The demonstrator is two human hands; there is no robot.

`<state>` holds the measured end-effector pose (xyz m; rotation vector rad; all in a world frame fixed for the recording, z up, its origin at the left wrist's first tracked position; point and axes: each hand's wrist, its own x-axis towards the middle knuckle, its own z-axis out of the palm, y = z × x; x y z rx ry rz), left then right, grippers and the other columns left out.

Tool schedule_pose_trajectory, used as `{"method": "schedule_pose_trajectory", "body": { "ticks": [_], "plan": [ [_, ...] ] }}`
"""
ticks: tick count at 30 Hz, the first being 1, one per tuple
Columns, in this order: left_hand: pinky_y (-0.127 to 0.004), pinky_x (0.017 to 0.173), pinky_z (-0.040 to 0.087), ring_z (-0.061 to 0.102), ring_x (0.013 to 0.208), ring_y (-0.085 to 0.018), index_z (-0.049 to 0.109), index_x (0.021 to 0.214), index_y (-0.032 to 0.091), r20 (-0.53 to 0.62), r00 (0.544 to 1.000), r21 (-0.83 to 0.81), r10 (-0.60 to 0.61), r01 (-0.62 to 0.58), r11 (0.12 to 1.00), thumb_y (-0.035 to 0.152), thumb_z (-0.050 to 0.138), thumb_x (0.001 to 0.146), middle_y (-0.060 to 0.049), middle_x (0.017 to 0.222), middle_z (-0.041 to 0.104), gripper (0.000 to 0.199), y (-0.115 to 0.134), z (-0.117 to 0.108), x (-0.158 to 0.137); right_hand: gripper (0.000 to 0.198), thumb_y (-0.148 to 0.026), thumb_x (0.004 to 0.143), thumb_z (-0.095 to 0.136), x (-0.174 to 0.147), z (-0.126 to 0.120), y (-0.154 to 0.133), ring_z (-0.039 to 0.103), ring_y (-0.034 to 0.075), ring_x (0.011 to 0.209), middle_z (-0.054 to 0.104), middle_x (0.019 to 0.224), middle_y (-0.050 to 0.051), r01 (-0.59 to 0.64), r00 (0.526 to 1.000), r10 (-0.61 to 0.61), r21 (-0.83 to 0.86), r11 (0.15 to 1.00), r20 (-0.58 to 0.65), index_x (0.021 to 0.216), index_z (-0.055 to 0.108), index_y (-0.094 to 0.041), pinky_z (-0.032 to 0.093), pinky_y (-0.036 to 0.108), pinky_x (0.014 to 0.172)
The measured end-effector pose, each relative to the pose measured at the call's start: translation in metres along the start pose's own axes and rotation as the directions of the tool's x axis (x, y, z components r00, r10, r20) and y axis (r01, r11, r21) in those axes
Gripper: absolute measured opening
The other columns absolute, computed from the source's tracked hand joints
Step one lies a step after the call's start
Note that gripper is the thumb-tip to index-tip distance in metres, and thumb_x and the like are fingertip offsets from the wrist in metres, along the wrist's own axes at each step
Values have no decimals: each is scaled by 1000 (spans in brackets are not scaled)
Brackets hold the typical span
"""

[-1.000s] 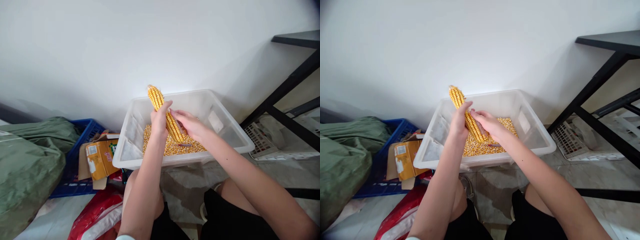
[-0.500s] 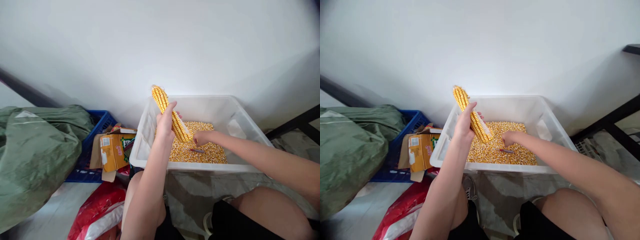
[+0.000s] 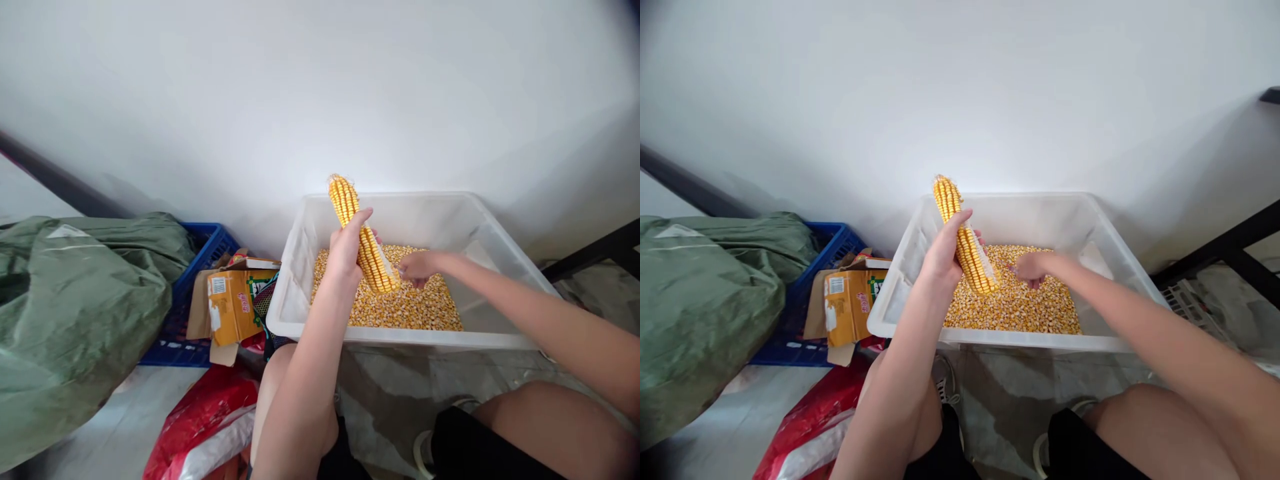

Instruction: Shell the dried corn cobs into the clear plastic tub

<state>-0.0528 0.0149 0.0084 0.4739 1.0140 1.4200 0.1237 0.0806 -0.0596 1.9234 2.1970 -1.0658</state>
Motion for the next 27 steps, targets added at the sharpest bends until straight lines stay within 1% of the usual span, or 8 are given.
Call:
{"method": "schedule_pose_trajectory", "body": {
  "ticks": [2, 3, 7, 10, 13, 16, 20, 27],
  "plan": [
    [-32, 56, 49, 59, 57, -16, 57, 84, 18, 2, 1000, 6, 3, -3, 1000, 44, 83, 59, -2, 65, 59, 45, -1, 0, 0, 16, -23, 78, 64, -10, -30, 1, 63, 21, 49, 68, 62, 10, 10, 982, -14, 19, 1000, 188, 63, 59, -18, 52, 37, 56],
    [-32, 56, 49, 58, 57, -16, 57, 83, 18, 0, 1000, 10, 4, -5, 1000, 44, 83, 59, -3, 65, 59, 45, -1, 0, 1, 14, -26, 82, 59, -19, -43, 2, 63, 21, 52, 69, 66, 11, 49, 981, -58, 53, 997, 184, 70, 61, -18, 51, 36, 57],
    [-31, 54, 48, 58, 57, -15, 58, 80, 17, 2, 1000, 30, 20, -20, 999, 46, 84, 59, -3, 66, 59, 45, -3, 1, 2, 21, -32, 88, 50, -66, -72, 5, 54, 16, 56, 59, 64, 5, 219, 975, -219, 287, 932, -34, 94, 67, -21, 43, 31, 55],
    [-32, 56, 49, 59, 58, -16, 58, 81, 17, -8, 999, 44, 32, -32, 999, 47, 84, 59, -4, 66, 59, 46, -5, 3, 3, 30, -43, 91, 50, -98, -74, 3, 46, 15, 56, 55, 67, 4, 269, 960, -221, 333, 904, -174, 100, 72, -25, 38, 31, 53],
    [-31, 57, 49, 59, 58, -16, 57, 85, 17, -13, 998, 70, 62, -61, 996, 49, 84, 60, -3, 66, 60, 48, -5, 4, 2, 42, -60, 89, 51, -123, -72, -5, 46, 14, 59, 61, 77, 5, 316, 919, -241, 214, 924, -313, 101, 75, -27, 35, 30, 53],
    [-30, 56, 48, 60, 58, -15, 57, 89, 18, -3, 997, 120, 83, -82, 989, 50, 83, 61, -2, 66, 61, 50, -5, 6, 1, 44, -62, 86, 56, -144, -71, -15, 50, 14, 61, 67, 80, 3, 389, 862, -310, 130, 912, -401, 105, 77, -27, 35, 29, 54],
    [-29, 56, 48, 61, 59, -15, 56, 91, 18, 0, 996, 175, 88, -86, 981, 52, 82, 63, -2, 67, 61, 51, -5, 8, 0, 40, -54, 85, 60, -161, -67, -22, 59, 16, 68, 74, 89, 3, 430, 837, -366, 77, 899, -407, 109, 78, -27, 40, 30, 57],
    [-29, 57, 48, 60, 60, -15, 54, 90, 19, 47, 990, 227, 131, -138, 964, 56, 81, 64, -2, 69, 60, 53, -6, 9, -1, 37, -49, 85, 59, -161, -59, -27, 61, 18, 68, 74, 77, 4, 428, 815, -405, -40, 903, -415, 107, 79, -26, 43, 30, 57]
  ]
}}
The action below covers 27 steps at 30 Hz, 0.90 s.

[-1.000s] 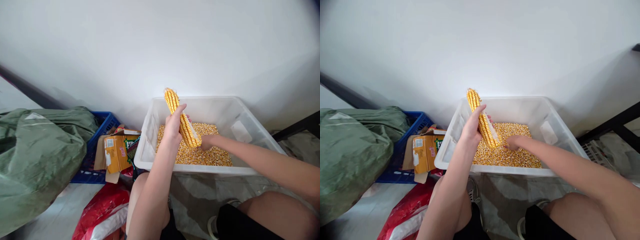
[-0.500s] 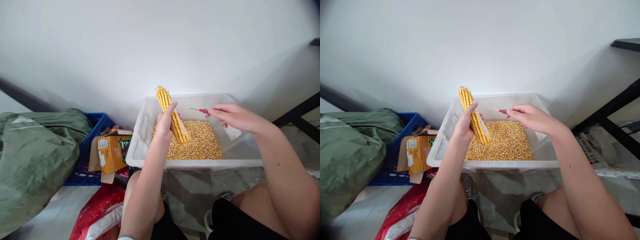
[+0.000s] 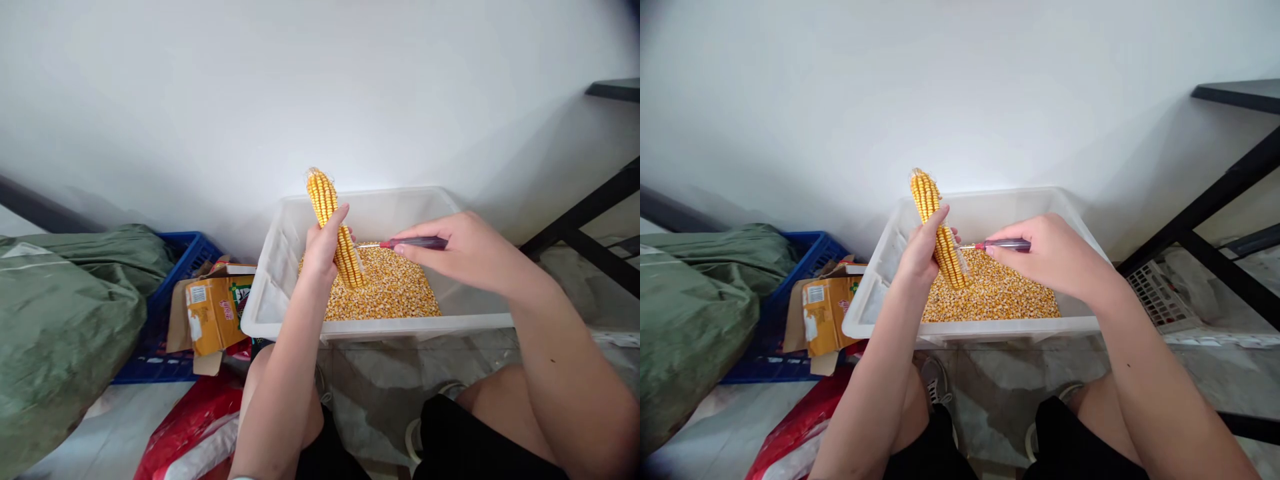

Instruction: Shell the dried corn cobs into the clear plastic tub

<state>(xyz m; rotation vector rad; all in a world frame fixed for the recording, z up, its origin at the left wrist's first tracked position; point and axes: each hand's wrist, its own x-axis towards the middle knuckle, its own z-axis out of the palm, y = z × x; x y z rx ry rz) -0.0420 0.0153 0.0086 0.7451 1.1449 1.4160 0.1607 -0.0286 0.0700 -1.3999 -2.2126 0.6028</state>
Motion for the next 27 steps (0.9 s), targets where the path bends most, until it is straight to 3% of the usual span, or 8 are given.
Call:
{"method": "schedule_pose_trajectory", "body": {
  "ticks": [21, 27],
  "plan": [
    [-28, 57, 48, 57, 61, -13, 55, 91, 20, 43, 995, 72, 92, -94, 993, 58, 79, 66, -2, 72, 59, 51, -2, 2, -2, 36, -50, 87, 57, 2, 2, -2, 55, 17, 62, 64, 63, 3, -46, 999, 46, -12, 999, -1, 90, 78, -21, 38, 29, 54],
    [-27, 58, 46, 55, 63, -12, 57, 89, 20, 98, 969, 172, 229, -243, 955, 58, 75, 72, -2, 73, 57, 46, -5, 3, -2, 39, -53, 89, 54, 2, 2, -4, 51, 16, 60, 58, 60, 1, -53, 997, 52, 6, 999, 53, 82, 75, -21, 35, 30, 53]
  ]
}}
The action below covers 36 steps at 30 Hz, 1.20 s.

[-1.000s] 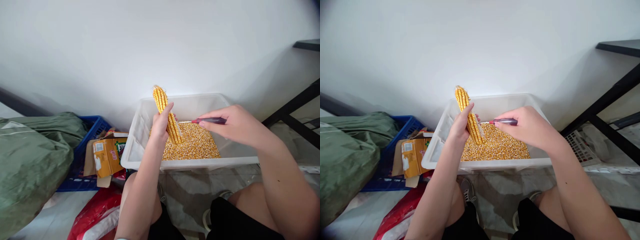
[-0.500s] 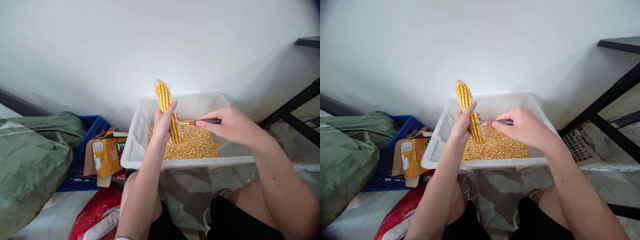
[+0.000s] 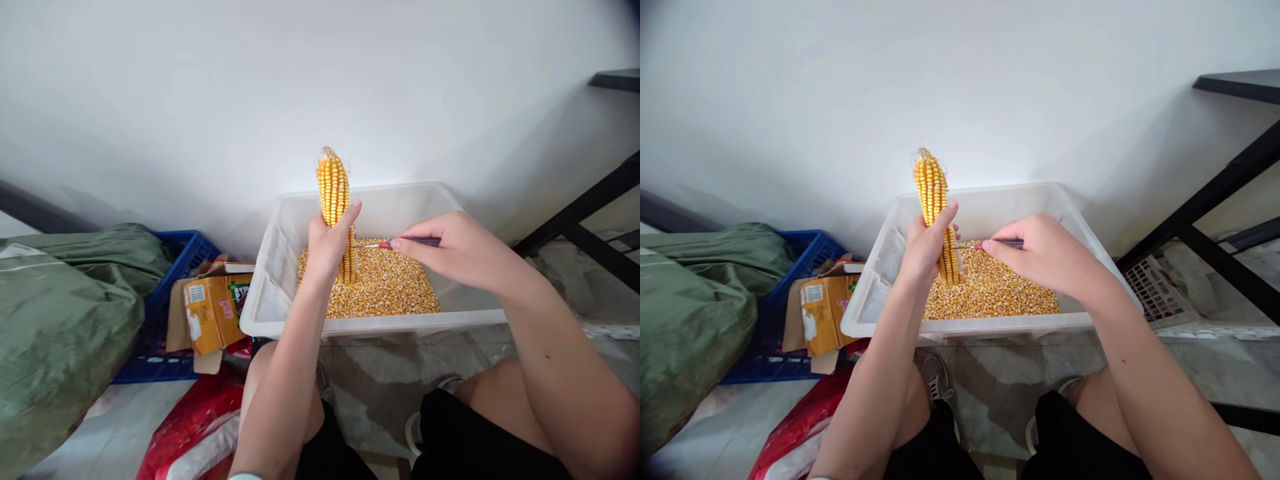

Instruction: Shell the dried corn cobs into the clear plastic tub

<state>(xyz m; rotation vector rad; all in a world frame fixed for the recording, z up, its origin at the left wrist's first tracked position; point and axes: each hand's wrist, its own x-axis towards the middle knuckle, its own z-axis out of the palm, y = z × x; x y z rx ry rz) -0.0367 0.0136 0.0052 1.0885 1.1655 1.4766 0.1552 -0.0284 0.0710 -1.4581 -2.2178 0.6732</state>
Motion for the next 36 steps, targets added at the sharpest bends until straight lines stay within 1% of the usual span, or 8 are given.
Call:
{"method": "schedule_pose_trajectory", "body": {
  "ticks": [6, 12, 19, 22, 26, 31, 34, 36],
  "plan": [
    [-26, 57, 43, 54, 62, -12, 55, 83, 20, 12, 999, 60, 34, -35, 998, 62, 71, 74, -1, 70, 55, 46, 1, 5, -5, 42, -55, 91, 50, -6, -1, -7, 43, 13, 54, 48, 55, -1, 0, 1000, 0, -25, 1000, 20, 72, 66, -20, 30, 29, 51],
    [-26, 56, 41, 54, 62, -13, 54, 79, 21, 2, 998, 68, 66, -66, 996, 62, 69, 75, -2, 69, 56, 45, 2, 6, -8, 46, -48, 95, 45, -16, 5, -21, 31, 10, 46, 37, 49, -4, -23, 1000, 23, -124, 992, 0, 58, 49, -20, 21, 31, 47],
    [-26, 55, 39, 51, 61, -13, 53, 78, 21, -25, 995, 102, 91, -89, 991, 64, 69, 74, -1, 66, 52, 46, 2, 5, -7, 42, -43, 97, 44, -22, 16, -33, 32, 10, 45, 44, 48, -2, 16, 999, -23, -183, 983, -36, 63, 55, -20, 22, 32, 50],
    [-26, 55, 38, 51, 62, -13, 54, 77, 21, -13, 996, 118, 94, -92, 989, 62, 71, 73, -1, 68, 53, 45, 3, 4, -9, 42, -44, 96, 45, -22, 17, -32, 31, 10, 44, 43, 48, -3, 13, 999, -20, -194, 981, -36, 62, 54, -21, 21, 31, 49],
    [-26, 55, 40, 51, 62, -13, 55, 78, 20, -49, 994, 92, 97, -92, 992, 62, 71, 73, -2, 68, 54, 45, 3, 3, -8, 44, -45, 97, 43, -21, 21, -29, 34, 11, 44, 42, 47, -2, -14, 999, 7, -147, 989, -47, 61, 49, -21, 21, 31, 49],
    [-26, 56, 42, 53, 62, -13, 55, 80, 21, -114, 989, 89, 92, -82, 993, 65, 68, 74, -1, 68, 55, 47, 3, 1, -4, 44, -43, 99, 40, -23, 34, -36, 34, 11, 46, 45, 50, -1, -38, 991, 22, -121, 992, -129, 61, 46, -21, 23, 31, 51],
    [-26, 56, 42, 53, 61, -13, 55, 78, 21, -95, 992, 99, 77, -68, 993, 64, 69, 74, -1, 66, 55, 46, 4, -2, -4, 43, -40, 99, 41, -26, 36, -38, 32, 10, 46, 46, 51, -2, -25, 991, 6, -146, 989, -132, 61, 48, -20, 23, 31, 51],
    [-26, 55, 41, 53, 61, -13, 56, 78, 21, -57, 996, 110, 66, -59, 992, 63, 70, 73, -2, 67, 55, 45, 5, -3, -5, 42, -41, 98, 42, -26, 32, -36, 34, 11, 46, 47, 51, -2, 2, 997, -15, -160, 987, -81, 63, 54, -20, 23, 30, 51]
  ]
}}
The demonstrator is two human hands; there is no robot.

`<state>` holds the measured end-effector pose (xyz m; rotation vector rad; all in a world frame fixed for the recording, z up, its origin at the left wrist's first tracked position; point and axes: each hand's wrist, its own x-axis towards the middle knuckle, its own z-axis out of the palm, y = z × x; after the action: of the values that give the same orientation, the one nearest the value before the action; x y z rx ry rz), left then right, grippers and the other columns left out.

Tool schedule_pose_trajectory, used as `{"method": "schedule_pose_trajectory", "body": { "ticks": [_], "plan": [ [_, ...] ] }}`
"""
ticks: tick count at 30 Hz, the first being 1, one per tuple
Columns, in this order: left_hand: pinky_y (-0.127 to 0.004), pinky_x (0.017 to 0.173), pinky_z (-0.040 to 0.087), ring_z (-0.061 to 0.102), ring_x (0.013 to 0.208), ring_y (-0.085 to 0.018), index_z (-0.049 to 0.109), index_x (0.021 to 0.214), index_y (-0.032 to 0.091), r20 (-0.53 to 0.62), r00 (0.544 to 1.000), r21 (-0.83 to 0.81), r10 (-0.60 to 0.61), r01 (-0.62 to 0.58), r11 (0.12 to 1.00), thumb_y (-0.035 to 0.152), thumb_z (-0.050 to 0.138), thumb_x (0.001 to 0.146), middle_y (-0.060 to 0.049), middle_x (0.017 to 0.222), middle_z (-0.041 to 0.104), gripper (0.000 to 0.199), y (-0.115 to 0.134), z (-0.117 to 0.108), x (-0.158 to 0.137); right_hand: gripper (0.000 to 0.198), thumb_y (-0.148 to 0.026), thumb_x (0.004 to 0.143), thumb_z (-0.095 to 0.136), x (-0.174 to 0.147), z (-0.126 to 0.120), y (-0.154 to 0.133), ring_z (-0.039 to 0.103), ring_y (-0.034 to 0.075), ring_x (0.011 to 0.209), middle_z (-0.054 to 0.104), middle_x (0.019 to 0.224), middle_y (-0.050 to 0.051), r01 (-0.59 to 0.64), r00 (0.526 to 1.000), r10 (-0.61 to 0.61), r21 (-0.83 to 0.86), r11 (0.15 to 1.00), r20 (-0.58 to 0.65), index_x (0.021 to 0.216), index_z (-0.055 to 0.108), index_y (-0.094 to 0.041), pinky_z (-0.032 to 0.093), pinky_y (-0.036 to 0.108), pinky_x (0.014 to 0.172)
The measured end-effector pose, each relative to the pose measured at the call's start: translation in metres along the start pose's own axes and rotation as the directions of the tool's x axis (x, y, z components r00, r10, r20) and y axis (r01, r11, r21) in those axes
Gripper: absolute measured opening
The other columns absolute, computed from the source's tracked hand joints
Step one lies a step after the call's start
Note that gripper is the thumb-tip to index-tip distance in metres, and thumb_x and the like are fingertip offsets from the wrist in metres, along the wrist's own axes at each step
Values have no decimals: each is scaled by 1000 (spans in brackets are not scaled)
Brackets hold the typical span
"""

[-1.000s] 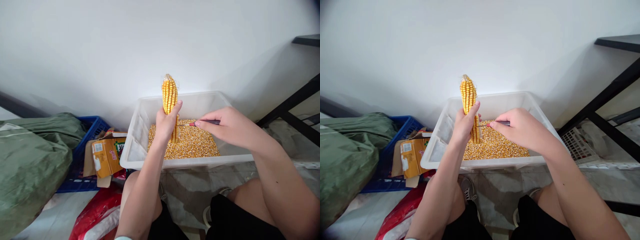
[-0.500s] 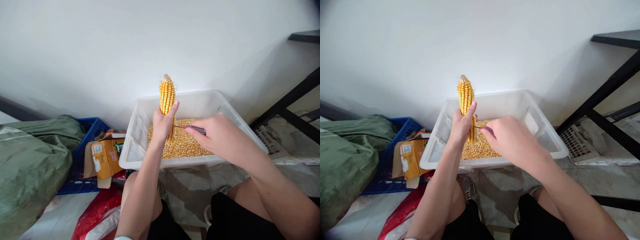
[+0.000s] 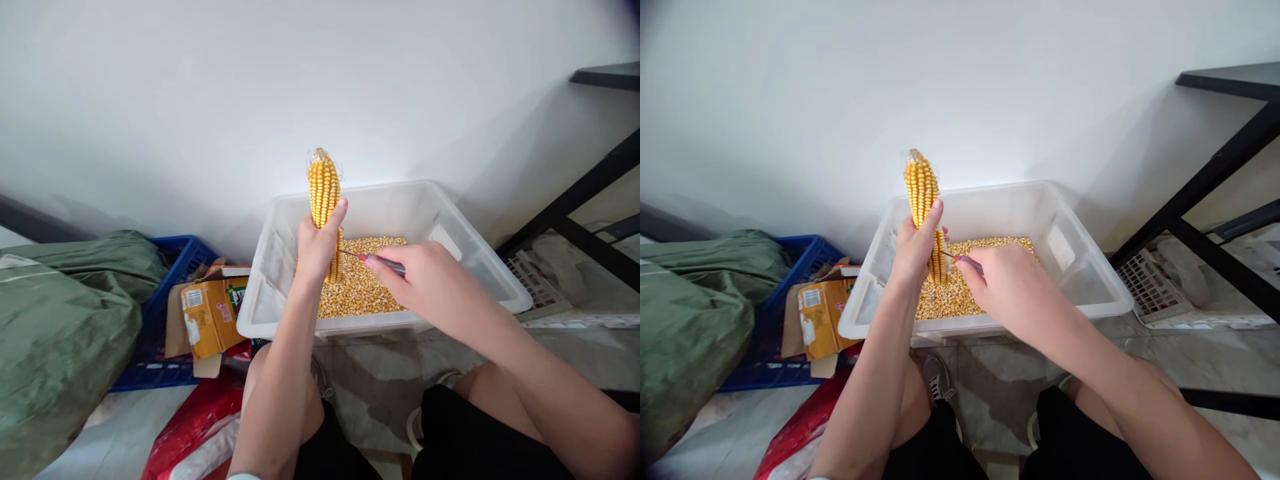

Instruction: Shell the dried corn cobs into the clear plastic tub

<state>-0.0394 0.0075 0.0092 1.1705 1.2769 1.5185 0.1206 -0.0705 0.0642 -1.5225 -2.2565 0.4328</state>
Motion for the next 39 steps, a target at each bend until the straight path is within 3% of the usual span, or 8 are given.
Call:
{"method": "schedule_pose_trajectory", "body": {
  "ticks": [3, 8, 13, 19, 25, 31, 39],
  "plan": [
    [-26, 56, 41, 53, 63, -14, 59, 78, 20, 66, 998, 0, 12, -12, 1000, 60, 73, 72, -3, 69, 57, 43, 1, 2, -3, 38, -41, 97, 45, 1, -10, 8, 37, 11, 45, 50, 51, -2, 43, 997, -41, -27, 999, 69, 69, 64, -21, 23, 30, 50],
    [-25, 58, 42, 53, 64, -14, 60, 79, 19, 131, 991, -3, 32, -32, 999, 55, 76, 71, -3, 70, 55, 41, 2, 7, -5, 32, -39, 94, 50, 0, -22, 12, 33, 10, 44, 50, 50, -3, 37, 997, -28, -118, 992, 75, 75, 69, -22, 23, 30, 49],
    [-26, 58, 41, 52, 64, -14, 59, 80, 19, 109, 992, -4, 59, -58, 998, 58, 73, 74, -4, 72, 57, 41, 4, 6, -6, 45, -44, 97, 44, -2, -18, 5, 36, 10, 42, 47, 47, -2, -43, 996, 49, -69, 997, 79, 59, 52, -20, 21, 31, 47],
    [-26, 59, 41, 51, 64, -14, 59, 78, 20, 53, 995, -8, 81, -81, 997, 56, 75, 73, -3, 71, 55, 40, 9, 8, -9, 48, -45, 97, 41, -1, -11, 3, 35, 10, 41, 45, 46, -1, -93, 993, 98, -70, 993, 73, 55, 39, -20, 21, 31, 48],
    [-26, 59, 41, 53, 66, -14, 60, 84, 19, 99, 992, 56, 83, -89, 994, 58, 73, 74, -3, 73, 58, 42, 8, 6, -10, 43, -42, 94, 46, 1, -13, 1, 32, 11, 43, 49, 49, 1, -21, 999, 26, -204, 979, 23, 56, 44, -21, 20, 32, 49],
    [-26, 58, 41, 54, 63, -13, 56, 79, 20, 52, 993, 33, 110, -112, 993, 60, 70, 76, -2, 70, 56, 42, 4, 4, -6, 39, -36, 97, 40, 0, -4, -3, 33, 12, 46, 54, 54, 3, 10, 1000, -7, -272, 962, 11, 64, 54, -20, 19, 31, 50],
    [-26, 55, 42, 53, 59, -12, 58, 83, 21, -4, 1000, -20, 15, -15, 1000, 65, 68, 74, -1, 68, 57, 46, 3, 3, -2, 41, -30, 101, 29, -4, 14, -8, 44, 16, 49, 58, 58, 4, 1, 1000, -6, -276, 961, -18, 82, 63, -17, 18, 31, 50]
  ]
}}
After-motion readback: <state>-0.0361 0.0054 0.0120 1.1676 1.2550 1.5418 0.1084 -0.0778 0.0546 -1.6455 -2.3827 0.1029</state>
